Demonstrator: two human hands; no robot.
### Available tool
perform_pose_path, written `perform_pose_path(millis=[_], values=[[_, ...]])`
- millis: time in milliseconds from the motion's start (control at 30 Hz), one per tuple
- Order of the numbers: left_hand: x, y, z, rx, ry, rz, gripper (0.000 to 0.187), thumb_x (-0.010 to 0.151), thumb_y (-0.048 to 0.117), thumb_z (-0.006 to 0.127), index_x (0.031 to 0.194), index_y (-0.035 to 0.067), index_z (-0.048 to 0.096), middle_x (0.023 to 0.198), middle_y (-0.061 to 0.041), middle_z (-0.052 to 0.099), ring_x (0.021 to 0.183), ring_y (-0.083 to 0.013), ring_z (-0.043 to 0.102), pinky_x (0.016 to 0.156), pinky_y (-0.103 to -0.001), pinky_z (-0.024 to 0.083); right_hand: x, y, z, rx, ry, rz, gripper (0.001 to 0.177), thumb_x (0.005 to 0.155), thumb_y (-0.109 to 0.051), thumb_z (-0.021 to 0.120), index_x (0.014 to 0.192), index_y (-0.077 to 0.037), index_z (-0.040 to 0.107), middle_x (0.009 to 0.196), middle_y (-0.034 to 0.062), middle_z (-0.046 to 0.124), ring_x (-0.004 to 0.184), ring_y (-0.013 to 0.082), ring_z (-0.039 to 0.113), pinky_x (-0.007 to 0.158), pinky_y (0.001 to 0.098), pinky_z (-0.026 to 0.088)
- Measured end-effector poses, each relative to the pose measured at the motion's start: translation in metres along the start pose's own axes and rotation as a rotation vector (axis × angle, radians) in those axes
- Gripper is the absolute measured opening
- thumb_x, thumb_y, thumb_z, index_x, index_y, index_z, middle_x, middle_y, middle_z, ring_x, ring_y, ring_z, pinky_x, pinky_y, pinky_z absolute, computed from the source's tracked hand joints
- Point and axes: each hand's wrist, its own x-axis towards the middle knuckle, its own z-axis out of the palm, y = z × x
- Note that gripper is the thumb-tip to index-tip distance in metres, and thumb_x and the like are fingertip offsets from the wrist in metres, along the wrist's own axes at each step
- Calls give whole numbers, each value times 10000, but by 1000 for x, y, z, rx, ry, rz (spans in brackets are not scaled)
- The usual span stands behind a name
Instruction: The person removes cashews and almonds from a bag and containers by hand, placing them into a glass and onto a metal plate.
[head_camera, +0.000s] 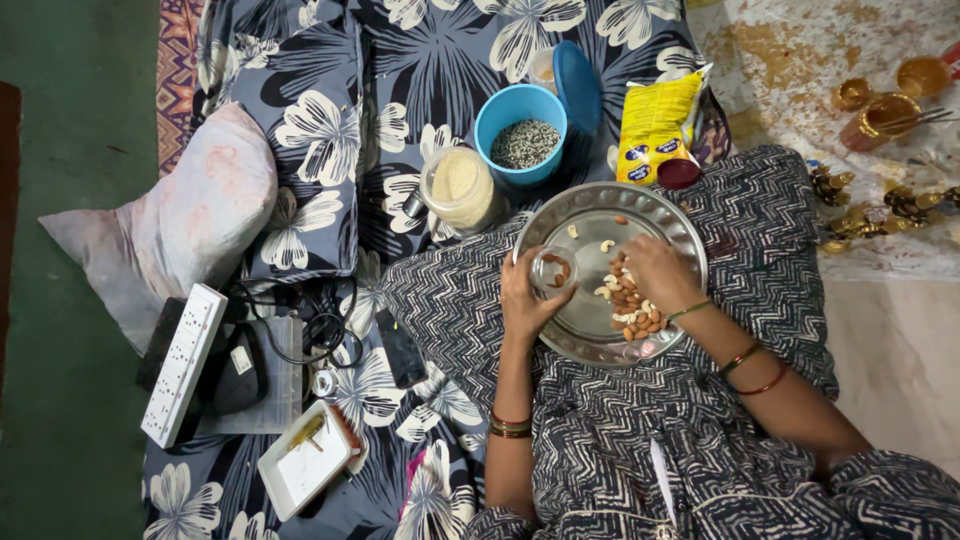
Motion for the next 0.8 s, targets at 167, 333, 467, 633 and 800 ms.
perform_pose_path(millis=[167, 333, 467, 633, 800], values=[[0, 2, -1, -20, 2, -5, 737, 654, 337, 914, 1274, 54, 634, 1278, -134, 679, 1286, -408, 534, 1079, -498, 467, 0, -5, -16, 61, 87, 74, 153, 932, -174, 664, 1029, -69, 719, 1036, 154, 718, 936, 355, 699, 838, 463, 560], [1, 5, -4, -46, -5, -27, 741, 648, 326, 908, 1283, 56, 634, 1281, -138, 678, 1282, -397, 542, 1068, -491, 479, 6, -23, -34, 139, 134, 53, 161, 935, -141, 683, 1059, -54, 740, 1084, 124, 752, 889, 278, 738, 835, 388, 599], [1, 5, -5, -34, -3, -13, 746, 646, 309, 916, 1289, 56, 634, 1279, -145, 677, 1289, -401, 535, 1066, -497, 475, 3, -47, -44, 247, 264, -88, 168, 932, -130, 723, 1074, -42, 733, 1106, 121, 755, 931, 241, 747, 827, 346, 609], [1, 1, -2, -56, -13, -17, 756, 640, 288, 906, 1307, 78, 621, 1291, -142, 673, 1287, -394, 545, 1074, -492, 479, 4, -91, -53, 288, 306, -355, 177, 894, -119, 759, 1022, -9, 706, 1032, 110, 744, 972, 257, 740, 857, 374, 584], [-1, -6, 0, -20, -28, -11, 785, 604, 259, 894, 1315, 82, 615, 1301, -158, 653, 1297, -421, 525, 1101, -508, 447, 10, -114, -52, 350, 187, -348, 155, 883, -94, 744, 1000, -2, 702, 993, 103, 710, 901, 255, 724, 800, 360, 579]])
